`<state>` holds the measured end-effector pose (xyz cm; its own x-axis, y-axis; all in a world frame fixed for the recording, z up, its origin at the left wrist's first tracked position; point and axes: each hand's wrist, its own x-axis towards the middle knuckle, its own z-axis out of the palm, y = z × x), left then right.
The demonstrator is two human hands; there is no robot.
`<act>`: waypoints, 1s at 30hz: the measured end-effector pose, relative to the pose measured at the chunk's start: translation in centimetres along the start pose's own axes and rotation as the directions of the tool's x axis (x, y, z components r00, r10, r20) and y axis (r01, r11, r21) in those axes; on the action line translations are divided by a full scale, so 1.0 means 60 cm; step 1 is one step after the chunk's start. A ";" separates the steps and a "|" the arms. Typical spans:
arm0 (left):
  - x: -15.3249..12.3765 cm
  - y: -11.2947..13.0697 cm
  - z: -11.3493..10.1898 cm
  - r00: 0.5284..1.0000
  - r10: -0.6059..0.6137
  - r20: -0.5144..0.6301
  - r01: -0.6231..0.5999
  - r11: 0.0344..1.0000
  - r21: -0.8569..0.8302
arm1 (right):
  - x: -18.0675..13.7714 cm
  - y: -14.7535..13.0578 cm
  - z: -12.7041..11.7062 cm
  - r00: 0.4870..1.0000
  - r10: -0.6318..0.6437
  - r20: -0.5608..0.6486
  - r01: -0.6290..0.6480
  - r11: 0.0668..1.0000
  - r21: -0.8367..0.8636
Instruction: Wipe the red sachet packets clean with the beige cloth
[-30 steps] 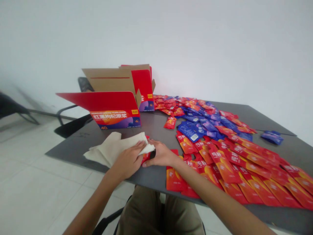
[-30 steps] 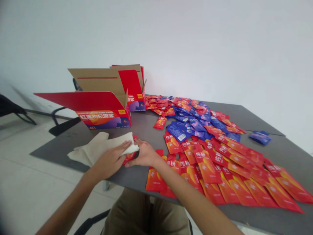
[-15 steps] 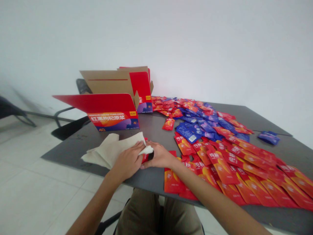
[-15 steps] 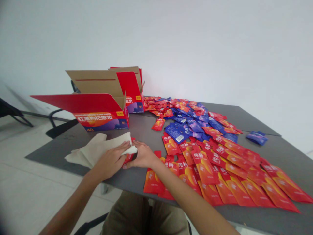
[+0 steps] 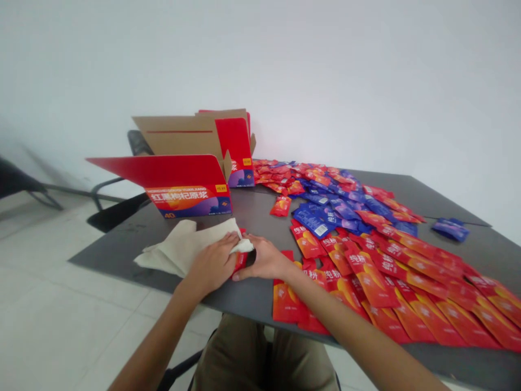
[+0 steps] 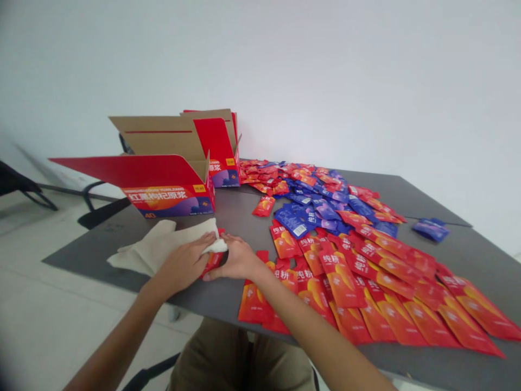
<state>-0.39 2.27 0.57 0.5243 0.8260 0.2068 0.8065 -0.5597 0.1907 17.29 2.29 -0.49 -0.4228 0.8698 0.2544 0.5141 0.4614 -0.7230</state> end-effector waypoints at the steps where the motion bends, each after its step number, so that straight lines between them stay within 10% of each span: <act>1: -0.003 0.001 0.002 1.000 0.019 -0.003 -0.019 1.000 0.002 | 0.000 0.002 0.001 1.000 -0.012 0.001 0.012 1.000 0.007; 7: -0.072 0.020 0.004 0.993 0.117 -0.009 -0.116 0.992 0.038 | 0.004 0.015 0.012 1.000 -0.014 -0.008 0.014 1.000 -0.028; 14: 0.003 -0.004 -0.003 1.000 -0.018 0.008 0.018 1.000 -0.002 | -0.002 0.000 0.001 1.000 0.009 -0.010 -0.009 1.000 0.000; 21: -0.072 0.023 0.002 0.994 0.106 0.019 -0.106 0.994 0.003 | 0.004 0.013 0.009 0.999 -0.037 0.012 0.037 0.998 -0.050; 30: -0.022 0.006 -0.003 0.999 0.038 -0.002 -0.039 0.998 -0.052 | 0.000 0.003 0.002 1.000 -0.017 -0.005 0.017 1.000 0.003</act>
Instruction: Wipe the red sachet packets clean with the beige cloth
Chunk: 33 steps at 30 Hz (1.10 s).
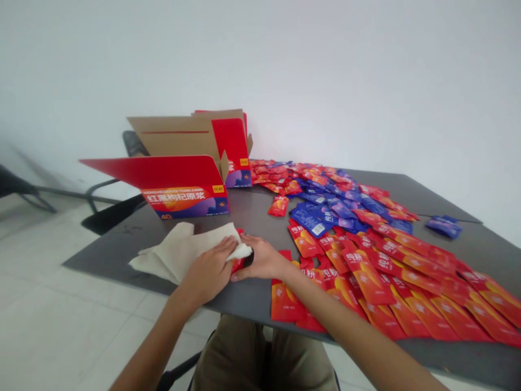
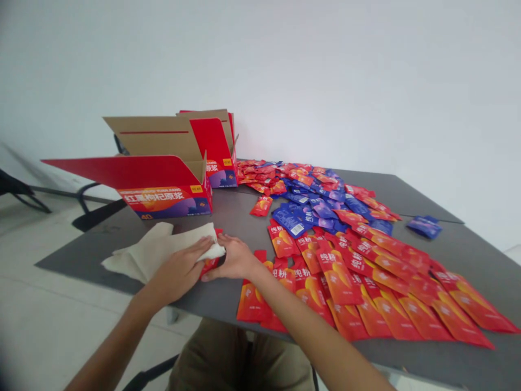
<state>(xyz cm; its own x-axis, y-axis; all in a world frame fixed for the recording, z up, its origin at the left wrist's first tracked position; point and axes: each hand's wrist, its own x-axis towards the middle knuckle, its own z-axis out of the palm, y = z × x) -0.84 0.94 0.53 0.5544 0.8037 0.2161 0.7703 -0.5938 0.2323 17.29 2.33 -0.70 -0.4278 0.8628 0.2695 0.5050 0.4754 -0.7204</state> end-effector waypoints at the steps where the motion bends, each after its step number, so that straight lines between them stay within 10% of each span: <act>1: -0.016 0.004 0.003 0.999 0.037 -0.002 -0.037 0.999 0.001 | 0.001 0.001 0.001 1.000 -0.014 -0.002 0.014 1.000 0.002; 5: -0.051 0.015 0.004 0.997 0.078 0.011 -0.078 0.997 0.005 | 0.003 0.004 0.003 0.999 -0.039 0.006 0.039 0.999 0.002; 12: 0.024 -0.009 -0.002 0.998 -0.058 0.014 0.058 0.998 0.007 | -0.001 -0.001 -0.001 0.999 0.052 0.007 -0.052 0.999 -0.016; 19: -0.053 0.019 0.002 0.999 0.049 0.015 -0.049 0.999 -0.002 | 0.002 0.007 0.005 1.000 -0.009 -0.007 0.009 1.000 -0.011; 26: 0.021 -0.007 -0.005 0.997 -0.076 0.007 0.075 0.997 0.023 | -0.001 0.002 0.001 0.999 0.048 -0.012 -0.048 0.999 0.000; 33: -0.056 0.019 -0.001 0.999 0.034 0.014 -0.035 0.999 0.040 | 0.003 0.010 0.010 0.999 0.032 0.008 -0.032 0.997 -0.075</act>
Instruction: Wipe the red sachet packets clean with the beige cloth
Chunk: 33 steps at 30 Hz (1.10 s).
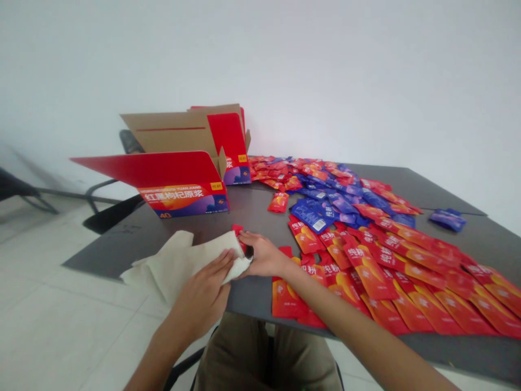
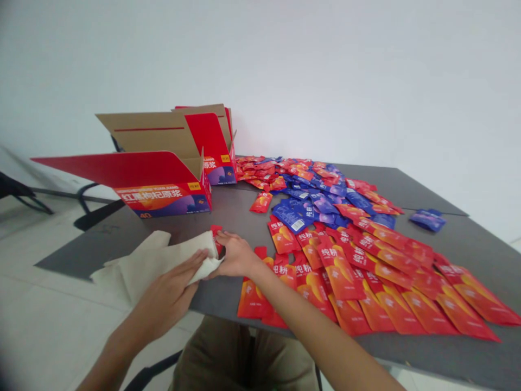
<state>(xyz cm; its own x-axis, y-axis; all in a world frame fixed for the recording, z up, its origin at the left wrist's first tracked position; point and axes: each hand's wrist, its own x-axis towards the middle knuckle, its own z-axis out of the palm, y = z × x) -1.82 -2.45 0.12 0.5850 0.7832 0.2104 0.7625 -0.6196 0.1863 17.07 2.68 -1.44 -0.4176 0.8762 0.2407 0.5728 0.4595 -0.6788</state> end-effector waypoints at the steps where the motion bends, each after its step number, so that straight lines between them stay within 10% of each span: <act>1: 0.005 -0.001 -0.002 1.000 -0.015 0.005 0.015 1.000 -0.003 | 0.000 -0.002 -0.002 1.000 -0.007 0.003 0.007 1.000 0.002; 7: 0.074 -0.019 0.000 0.996 -0.088 -0.003 0.088 0.996 0.035 | -0.003 -0.010 -0.011 1.000 0.004 -0.011 -0.003 0.999 0.054; 14: -0.001 0.004 0.012 0.999 0.005 -0.046 -0.003 0.999 0.041 | 0.002 0.009 0.004 1.000 -0.026 -0.015 0.026 1.000 0.004; 20: 0.073 -0.019 -0.001 0.991 -0.134 0.013 0.134 0.990 0.036 | -0.003 -0.009 -0.011 1.000 -0.031 -0.007 0.031 0.997 0.066; 28: 0.000 -0.001 0.004 1.000 -0.001 0.014 0.001 1.000 0.000 | 0.001 0.004 0.001 0.999 -0.039 -0.014 0.039 0.999 0.010; 33: 0.065 -0.020 -0.007 0.992 -0.122 0.032 0.122 0.993 0.005 | -0.003 -0.007 -0.009 0.999 -0.008 -0.036 0.011 0.996 0.086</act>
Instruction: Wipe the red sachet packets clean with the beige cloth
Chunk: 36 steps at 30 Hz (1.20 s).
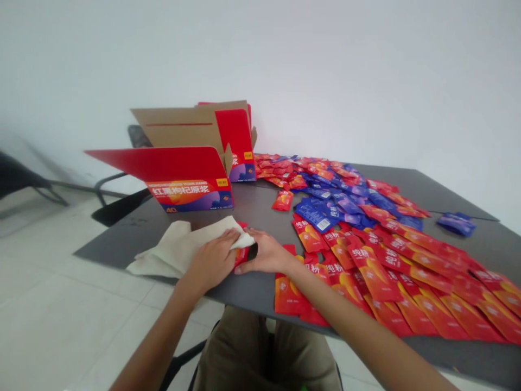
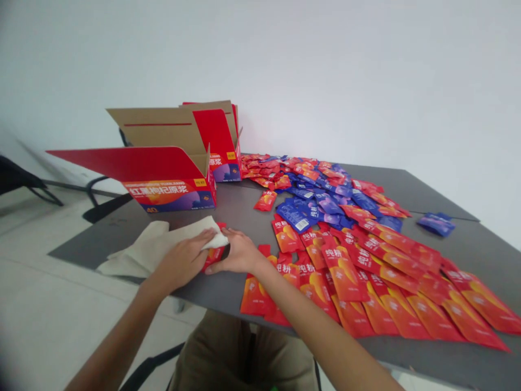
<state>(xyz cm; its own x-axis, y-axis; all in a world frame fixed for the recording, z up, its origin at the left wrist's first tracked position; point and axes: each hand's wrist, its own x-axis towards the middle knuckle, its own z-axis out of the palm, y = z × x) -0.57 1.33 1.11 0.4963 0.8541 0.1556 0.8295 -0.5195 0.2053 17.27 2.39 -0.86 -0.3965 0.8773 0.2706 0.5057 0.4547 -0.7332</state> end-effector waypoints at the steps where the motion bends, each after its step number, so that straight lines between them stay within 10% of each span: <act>1: 0.009 -0.003 0.000 1.000 -0.001 -0.001 0.001 1.000 0.009 | -0.001 -0.002 -0.001 1.000 0.005 0.000 -0.005 1.000 0.007; 8: -0.057 0.008 0.012 0.987 0.162 -0.018 -0.162 0.987 0.003 | 0.003 0.006 0.003 0.999 -0.051 0.018 0.051 0.999 -0.009; 15: 0.027 -0.004 -0.005 0.999 0.026 0.024 -0.026 0.999 -0.022 | 0.000 -0.012 -0.008 0.999 -0.037 0.019 0.036 0.999 0.013; 23: -0.054 0.008 0.009 0.995 0.099 -0.010 -0.099 0.995 -0.021 | 0.003 0.009 0.007 1.000 0.004 0.026 -0.003 0.998 -0.056; 30: 0.010 -0.002 -0.002 1.000 0.022 0.004 -0.022 1.000 0.018 | -0.001 -0.002 -0.002 1.000 -0.008 0.013 0.008 1.000 -0.017; 36: -0.054 0.010 0.009 0.990 0.140 -0.003 -0.140 0.990 0.006 | 0.004 0.009 0.006 0.998 -0.065 0.025 0.066 0.997 -0.031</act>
<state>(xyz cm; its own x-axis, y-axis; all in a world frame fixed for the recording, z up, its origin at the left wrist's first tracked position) -1.57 -1.74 0.19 0.6067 0.7729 0.1858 0.7535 -0.6336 0.1755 17.19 2.78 -1.44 -0.4479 0.8415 0.3022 0.5019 0.5164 -0.6939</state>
